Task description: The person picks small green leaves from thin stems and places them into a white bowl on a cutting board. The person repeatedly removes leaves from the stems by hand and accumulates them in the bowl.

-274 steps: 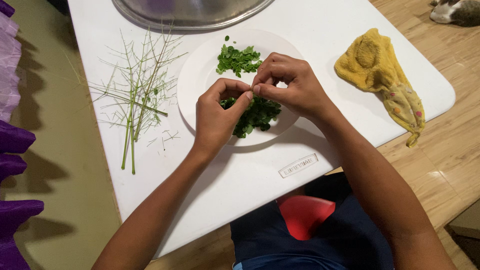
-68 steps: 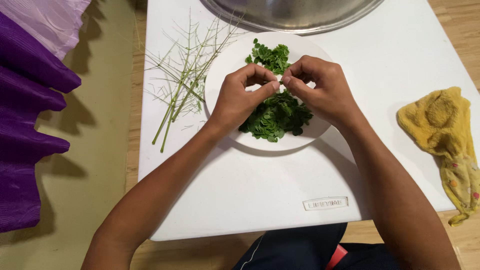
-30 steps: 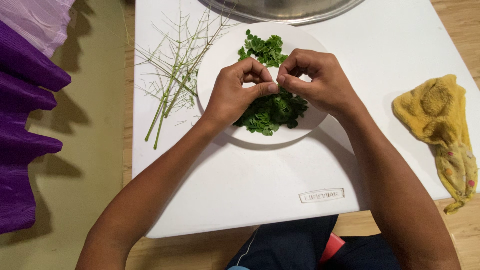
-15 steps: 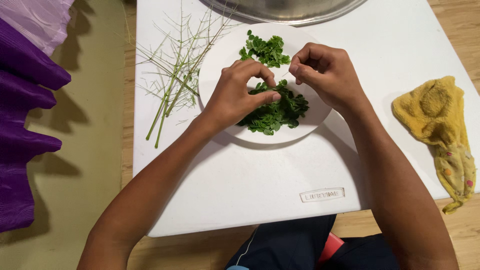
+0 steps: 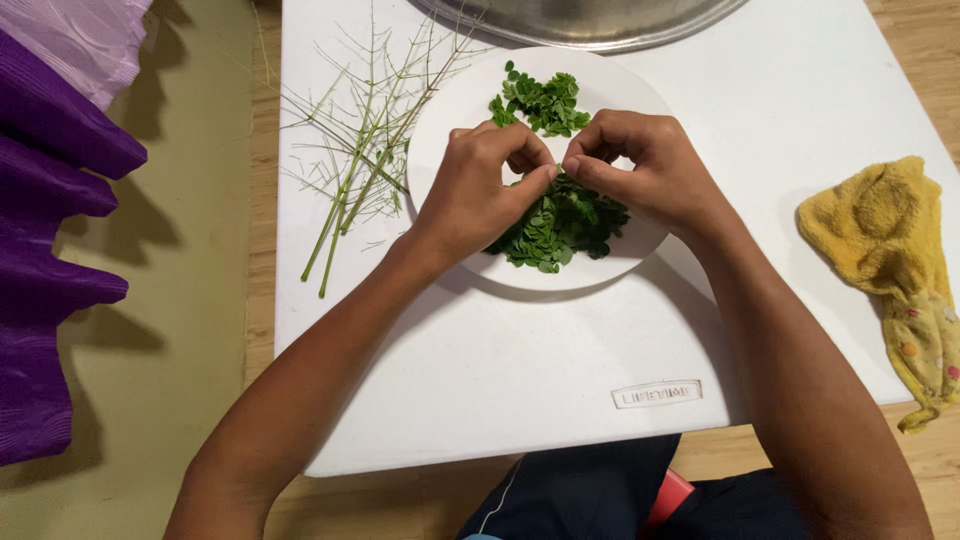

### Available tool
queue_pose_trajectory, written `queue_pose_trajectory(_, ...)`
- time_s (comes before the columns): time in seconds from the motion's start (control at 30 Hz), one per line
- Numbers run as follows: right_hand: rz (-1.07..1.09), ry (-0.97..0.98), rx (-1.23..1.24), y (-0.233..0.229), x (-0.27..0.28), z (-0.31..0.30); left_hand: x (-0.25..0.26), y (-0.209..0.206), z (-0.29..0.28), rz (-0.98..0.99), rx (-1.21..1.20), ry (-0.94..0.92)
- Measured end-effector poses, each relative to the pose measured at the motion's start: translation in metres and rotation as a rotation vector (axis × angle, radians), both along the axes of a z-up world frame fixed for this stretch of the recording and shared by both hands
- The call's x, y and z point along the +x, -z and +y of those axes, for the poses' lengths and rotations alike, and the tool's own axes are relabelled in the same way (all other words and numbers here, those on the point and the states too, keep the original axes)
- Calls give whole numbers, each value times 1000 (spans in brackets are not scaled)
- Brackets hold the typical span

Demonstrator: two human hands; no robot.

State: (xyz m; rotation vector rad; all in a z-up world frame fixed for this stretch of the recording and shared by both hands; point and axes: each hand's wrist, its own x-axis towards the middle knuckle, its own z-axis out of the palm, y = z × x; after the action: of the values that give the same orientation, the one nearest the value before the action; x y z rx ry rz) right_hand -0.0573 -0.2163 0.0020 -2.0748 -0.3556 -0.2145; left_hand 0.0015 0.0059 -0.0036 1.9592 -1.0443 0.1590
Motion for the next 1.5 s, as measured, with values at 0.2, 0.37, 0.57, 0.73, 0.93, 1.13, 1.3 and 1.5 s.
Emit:
queue_pose_trajectory(0.2, -13, 96, -96, 7, 3, -5, 17, 14, -1, -112, 125, -123)
queue_pose_trajectory(0.37, -94, 296, -378, 7, 16, -14, 57, 3, 46, -136, 266, -457)
queue_pose_trajectory(0.57, -222, 328, -392, 10, 39, -11, 71, 4, 63, -218, 341, -668)
queue_pose_trajectory(0.73, -353, 325, -408, 12, 79, 3, 66, 7, 49, -122, 420, -628)
queue_pose_trajectory(0.93, -162, 407, -608, 25, 108, 15, 51, 15, 31, -111, 501, -531)
queue_pose_trajectory(1.13, -195, 418, -582, 27, 108, 18, 37, 10, 28, -122, 419, -447)
queue_pose_trajectory(1.3, -166, 418, -448, 22, 105, 15, 34, 4, 29, -98, 416, -437)
queue_pose_trajectory(1.5, -310, 333, -364, 13, 88, 10, 33, 7, 24, -113, 399, -422)
